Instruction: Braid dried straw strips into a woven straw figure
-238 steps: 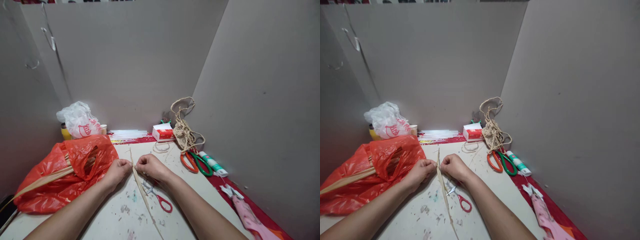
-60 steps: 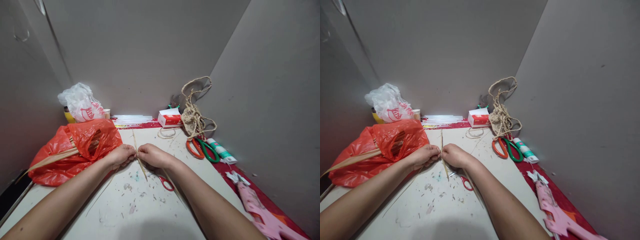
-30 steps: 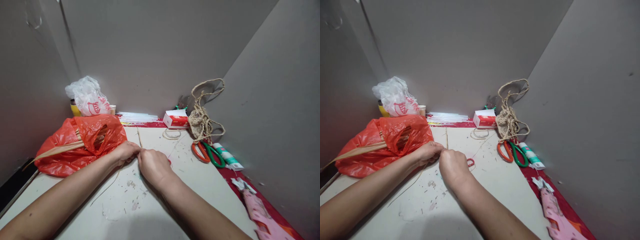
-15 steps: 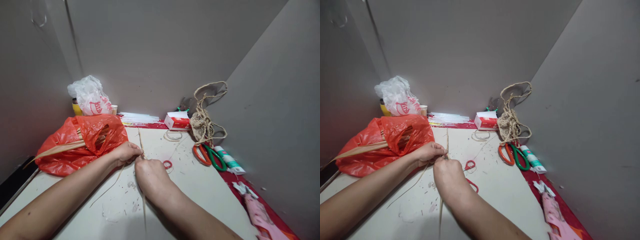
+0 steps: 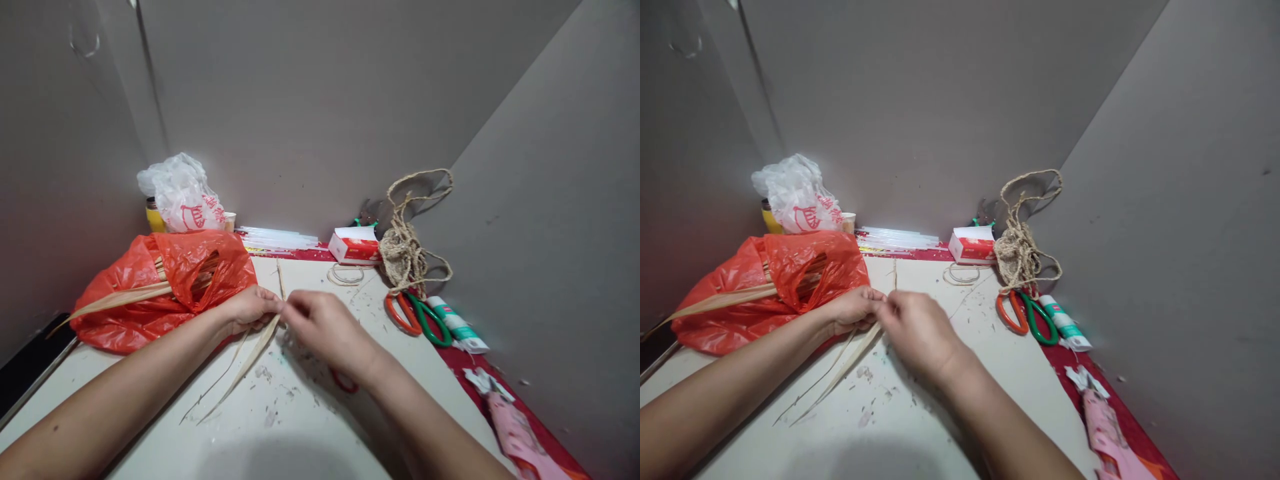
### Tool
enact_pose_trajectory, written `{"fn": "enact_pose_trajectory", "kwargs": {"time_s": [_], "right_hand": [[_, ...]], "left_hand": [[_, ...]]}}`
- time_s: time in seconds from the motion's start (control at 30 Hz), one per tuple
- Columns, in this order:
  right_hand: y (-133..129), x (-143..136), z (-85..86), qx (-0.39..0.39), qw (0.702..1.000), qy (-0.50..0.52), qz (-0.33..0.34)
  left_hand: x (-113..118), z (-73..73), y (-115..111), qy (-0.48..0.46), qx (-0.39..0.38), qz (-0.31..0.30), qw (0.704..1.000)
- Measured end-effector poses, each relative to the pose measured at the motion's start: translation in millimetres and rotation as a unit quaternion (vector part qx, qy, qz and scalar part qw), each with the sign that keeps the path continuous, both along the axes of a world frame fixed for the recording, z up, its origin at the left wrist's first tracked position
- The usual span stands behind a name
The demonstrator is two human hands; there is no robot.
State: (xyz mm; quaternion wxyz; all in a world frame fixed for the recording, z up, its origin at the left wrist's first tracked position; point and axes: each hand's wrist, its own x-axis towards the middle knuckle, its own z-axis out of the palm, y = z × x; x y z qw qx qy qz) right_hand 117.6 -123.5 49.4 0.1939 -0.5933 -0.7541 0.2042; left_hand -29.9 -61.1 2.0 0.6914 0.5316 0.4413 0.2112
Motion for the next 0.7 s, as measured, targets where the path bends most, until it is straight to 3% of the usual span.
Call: {"fn": "enact_pose_trajectory", "kwargs": {"time_s": [0.07, 0.13, 0.23, 0.33, 0.43, 0.53, 0.7], "right_hand": [[15.8, 11.4, -8.2, -0.010, 0.997, 0.035, -0.064], [26.9, 17.0, -17.3, -0.104, 0.989, 0.076, -0.076], [34.4, 17.5, -27.9, -0.245, 0.957, 0.149, -0.048], [36.7, 18.8, -33.6, -0.283, 0.936, 0.209, -0.005], [38.2, 26.0, -37.5, -0.269, 0.942, 0.202, 0.006], [40.5, 35.7, -39.3, -0.231, 0.964, 0.133, -0.012], [42.4, 34.3, -19.6, -0.032, 0.999, 0.021, -0.036]], "left_hand": [[-0.7, 0.7, 0.5, -0.025, -0.011, -0.030, 0.999], [-1.3, 0.5, 1.5, -0.028, -0.014, -0.039, 0.999], [-1.5, -1.8, 3.0, -0.029, -0.020, -0.031, 0.999], [-0.5, -4.0, 2.4, -0.020, -0.015, -0.012, 1.000], [1.7, -3.8, -1.2, 0.003, 0.003, 0.004, 1.000], [4.0, -2.3, -5.5, 0.029, 0.021, 0.025, 0.999], [4.4, -2.1, -9.0, 0.054, 0.037, 0.048, 0.997]]}}
